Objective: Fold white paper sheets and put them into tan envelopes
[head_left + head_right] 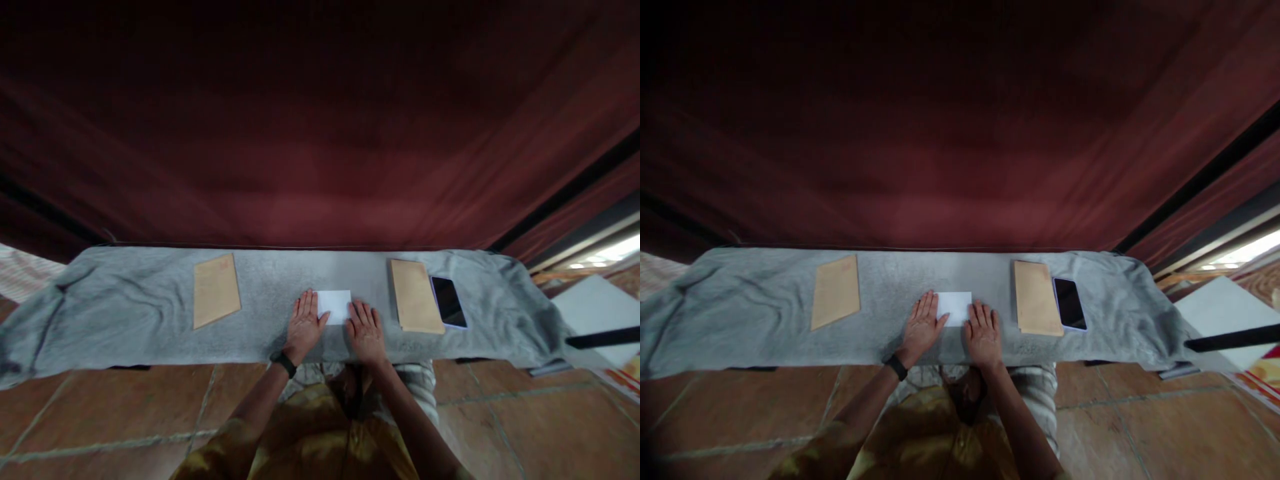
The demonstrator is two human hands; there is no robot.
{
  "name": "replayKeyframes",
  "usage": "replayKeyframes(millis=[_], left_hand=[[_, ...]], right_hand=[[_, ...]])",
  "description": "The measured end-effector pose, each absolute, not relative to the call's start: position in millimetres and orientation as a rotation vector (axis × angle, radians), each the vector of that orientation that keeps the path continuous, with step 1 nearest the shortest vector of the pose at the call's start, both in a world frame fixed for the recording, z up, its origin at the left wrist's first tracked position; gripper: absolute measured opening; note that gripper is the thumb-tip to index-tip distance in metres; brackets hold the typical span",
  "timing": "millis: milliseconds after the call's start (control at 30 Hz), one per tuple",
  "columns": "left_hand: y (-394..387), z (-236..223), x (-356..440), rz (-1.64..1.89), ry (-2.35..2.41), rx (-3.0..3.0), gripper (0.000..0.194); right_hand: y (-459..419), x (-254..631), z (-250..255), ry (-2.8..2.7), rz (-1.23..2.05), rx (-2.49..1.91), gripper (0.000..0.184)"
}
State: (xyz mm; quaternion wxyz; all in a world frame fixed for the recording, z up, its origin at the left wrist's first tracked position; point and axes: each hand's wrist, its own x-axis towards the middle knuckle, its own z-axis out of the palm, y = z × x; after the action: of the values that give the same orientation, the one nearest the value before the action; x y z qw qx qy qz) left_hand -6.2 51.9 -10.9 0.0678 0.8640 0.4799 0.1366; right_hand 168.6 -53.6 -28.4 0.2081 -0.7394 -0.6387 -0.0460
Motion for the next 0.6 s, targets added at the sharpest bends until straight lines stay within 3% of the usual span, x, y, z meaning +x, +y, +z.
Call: replayKeyframes(millis=[167, 333, 600], left_hand=[[47, -6, 8, 0.414, 1.412, 2.652, 0.06], [38, -7, 42, 0.337, 0.974, 2.748, 0.05], [63, -13, 71, 0.33, 0.926, 2.764, 0.056]], right_hand=[[-75, 167, -27, -1.829, -0.07, -1.937, 0.046], [-80, 165, -27, -1.799, -0.059, -1.942, 0.044], [-84, 168, -23, -1.821, -0.012, -1.895, 0.045]])
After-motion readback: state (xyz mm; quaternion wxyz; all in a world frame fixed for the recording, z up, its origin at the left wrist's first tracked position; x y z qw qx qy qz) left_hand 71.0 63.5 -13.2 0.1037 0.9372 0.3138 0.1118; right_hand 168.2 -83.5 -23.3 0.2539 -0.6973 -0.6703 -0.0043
